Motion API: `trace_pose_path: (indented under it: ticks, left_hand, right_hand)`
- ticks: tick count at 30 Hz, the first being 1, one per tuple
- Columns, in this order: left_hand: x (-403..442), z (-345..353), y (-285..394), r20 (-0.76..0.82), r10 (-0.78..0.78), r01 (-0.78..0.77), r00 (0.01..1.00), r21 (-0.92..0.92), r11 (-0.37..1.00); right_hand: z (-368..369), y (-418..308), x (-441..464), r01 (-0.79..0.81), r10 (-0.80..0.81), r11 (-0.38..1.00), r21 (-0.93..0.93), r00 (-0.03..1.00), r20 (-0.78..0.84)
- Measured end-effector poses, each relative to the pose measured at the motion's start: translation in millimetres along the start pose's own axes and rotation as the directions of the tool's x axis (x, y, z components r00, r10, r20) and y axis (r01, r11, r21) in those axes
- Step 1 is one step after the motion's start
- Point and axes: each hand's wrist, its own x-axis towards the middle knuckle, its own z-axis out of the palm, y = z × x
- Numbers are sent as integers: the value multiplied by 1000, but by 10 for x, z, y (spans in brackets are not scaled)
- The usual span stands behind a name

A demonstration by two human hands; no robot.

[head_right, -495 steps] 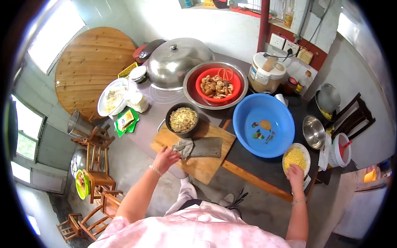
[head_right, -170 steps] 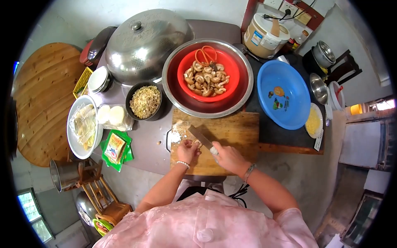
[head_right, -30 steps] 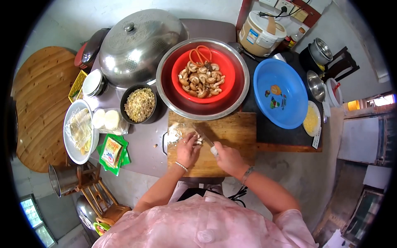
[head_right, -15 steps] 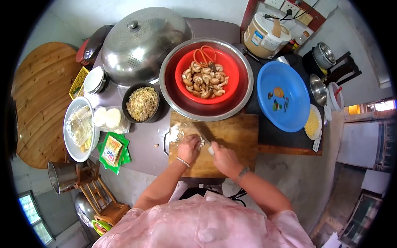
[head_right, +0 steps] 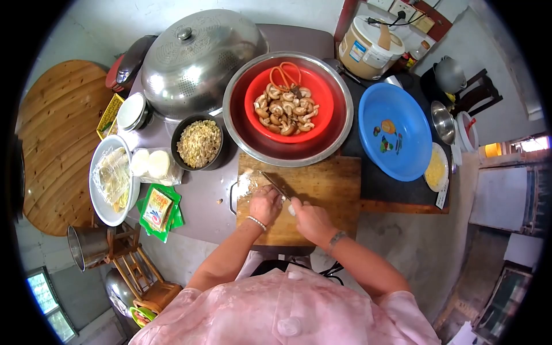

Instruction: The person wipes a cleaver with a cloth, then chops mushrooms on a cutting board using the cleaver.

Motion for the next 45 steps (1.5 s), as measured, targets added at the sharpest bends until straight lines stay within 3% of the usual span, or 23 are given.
trace_pose_path:
  ticks: [10,13,19,22,28,34,37,43,45]
  left_hand:
    - [-10,-29,40,77,-57,56,995,16,998]
    - [1,-54,62,137,-144,141,980,33,989]
    - [-19,-14,32,125,-114,112,986,20,993]
    - [-41,27,-3,-3,-61,61,998,-20,998]
    - [-23,5,2,-7,-54,53,999,-13,998]
    - [-49,-10,13,106,-125,126,986,2,992]
    - [-39,5,-18,33,-49,48,998,13,999]
    - [-66,-53,20,119,-105,104,987,19,994]
    - [-76,-147,61,113,-61,66,992,-35,997]
  right_hand:
    - [25,-31,54,-25,27,999,-48,999,42]
    - [-32,-14,37,-18,18,999,48,1000,8]
    - [-37,-27,49,-21,22,1000,-9,997,70]
    - [38,20,41,-24,24,1000,-10,998,50]
    - [-156,-109,27,24,-25,1000,14,999,47]
    - [-14,-27,20,-4,5,1000,-13,1000,19]
    - [-126,-94,12,7,-7,1000,1,1000,29]
    - [123,-40,-9,-42,47,998,-56,995,83]
    - [61,-25,-11,-23,25,999,-29,997,72]
